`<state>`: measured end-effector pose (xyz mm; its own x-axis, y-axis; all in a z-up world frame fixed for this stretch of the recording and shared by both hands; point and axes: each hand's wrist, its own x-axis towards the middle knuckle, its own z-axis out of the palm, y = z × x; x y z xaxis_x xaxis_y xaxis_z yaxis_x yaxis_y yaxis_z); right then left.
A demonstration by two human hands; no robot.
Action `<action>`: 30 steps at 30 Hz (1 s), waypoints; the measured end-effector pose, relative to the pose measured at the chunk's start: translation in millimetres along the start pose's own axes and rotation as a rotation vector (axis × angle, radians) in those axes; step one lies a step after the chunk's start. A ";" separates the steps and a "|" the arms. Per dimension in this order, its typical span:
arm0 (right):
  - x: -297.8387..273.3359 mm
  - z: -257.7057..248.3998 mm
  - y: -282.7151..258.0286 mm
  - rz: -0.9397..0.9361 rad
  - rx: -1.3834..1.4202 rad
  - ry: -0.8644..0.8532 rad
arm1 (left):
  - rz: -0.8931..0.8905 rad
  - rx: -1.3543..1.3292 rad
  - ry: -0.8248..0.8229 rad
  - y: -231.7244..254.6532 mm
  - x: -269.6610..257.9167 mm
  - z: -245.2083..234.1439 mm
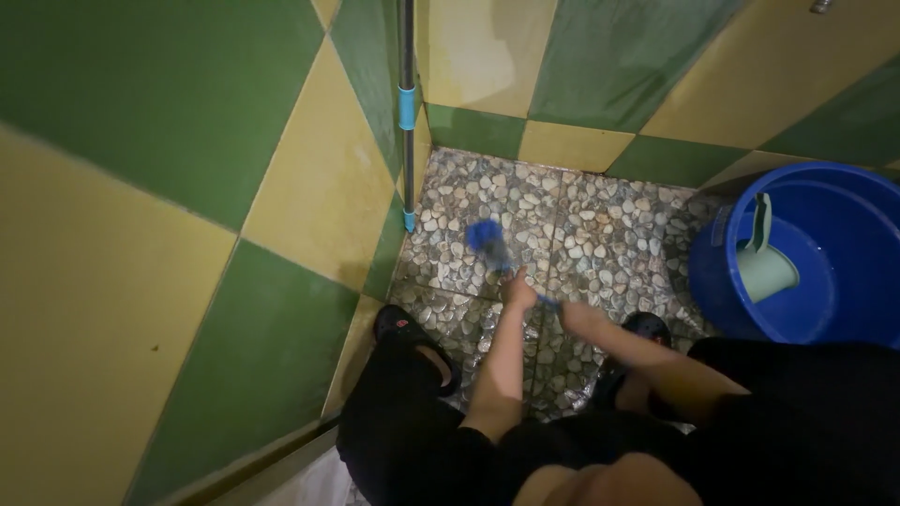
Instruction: The person scrubs a pebble-textured bathroom floor using a blue brush and water from a blue bucket. They repeatedly scoop water with a green cup, pour it onto the floor, and scrub the surface, occasionally applying liquid from a white bottle.
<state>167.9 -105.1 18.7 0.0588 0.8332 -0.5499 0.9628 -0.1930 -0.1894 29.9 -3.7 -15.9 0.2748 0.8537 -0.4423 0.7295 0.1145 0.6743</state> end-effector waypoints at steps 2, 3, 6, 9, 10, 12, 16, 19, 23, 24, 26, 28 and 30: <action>-34.5 11.8 6.9 -0.024 -0.075 -0.105 | -0.062 0.070 -0.060 3.6 -3.2 1.1; -43.3 11.8 11.8 0.011 -0.078 -0.130 | -0.028 0.077 -0.035 3.6 -4.2 -0.5; -30.3 -8.3 34.9 0.266 -0.055 -0.074 | 0.014 0.089 0.004 0.6 -9.6 -3.0; 22.6 -39.7 66.6 0.230 -0.050 0.109 | -0.010 0.066 0.002 -1.6 -10.0 -7.6; 51.4 -54.2 76.2 0.354 0.054 0.086 | 0.007 0.039 0.019 -1.8 -10.8 -8.0; 92.1 -72.5 91.1 0.263 -0.004 0.123 | 0.040 0.018 0.043 -3.6 -10.7 -11.2; 87.7 -52.1 77.4 0.072 -0.157 -0.009 | 0.066 0.152 -0.028 2.6 -12.4 -10.6; 22.2 4.4 59.5 -0.027 -0.163 0.063 | 0.220 0.307 -0.161 13.8 -19.0 -0.3; -60.1 26.0 28.8 0.095 -0.150 -0.173 | 0.370 0.615 -0.524 26.6 -52.4 34.5; -76.2 28.3 24.3 0.186 -0.151 -0.190 | 0.359 0.671 -0.630 29.3 -61.7 42.6; -87.1 21.4 27.0 0.234 -0.186 -0.151 | 0.370 0.663 -0.631 25.2 -70.9 45.1; -86.7 0.6 51.8 0.146 -0.254 -0.036 | 0.376 0.631 -0.576 21.2 -76.6 44.6; -51.1 -27.0 59.9 0.241 -0.080 0.052 | 0.381 0.575 -0.466 18.1 -70.5 36.7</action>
<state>229.7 -145.3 57.4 0.3005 0.7943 -0.5279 0.9371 -0.3490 0.0082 46.7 -80.5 5.7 0.7063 0.4690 -0.5302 0.7057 -0.5249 0.4758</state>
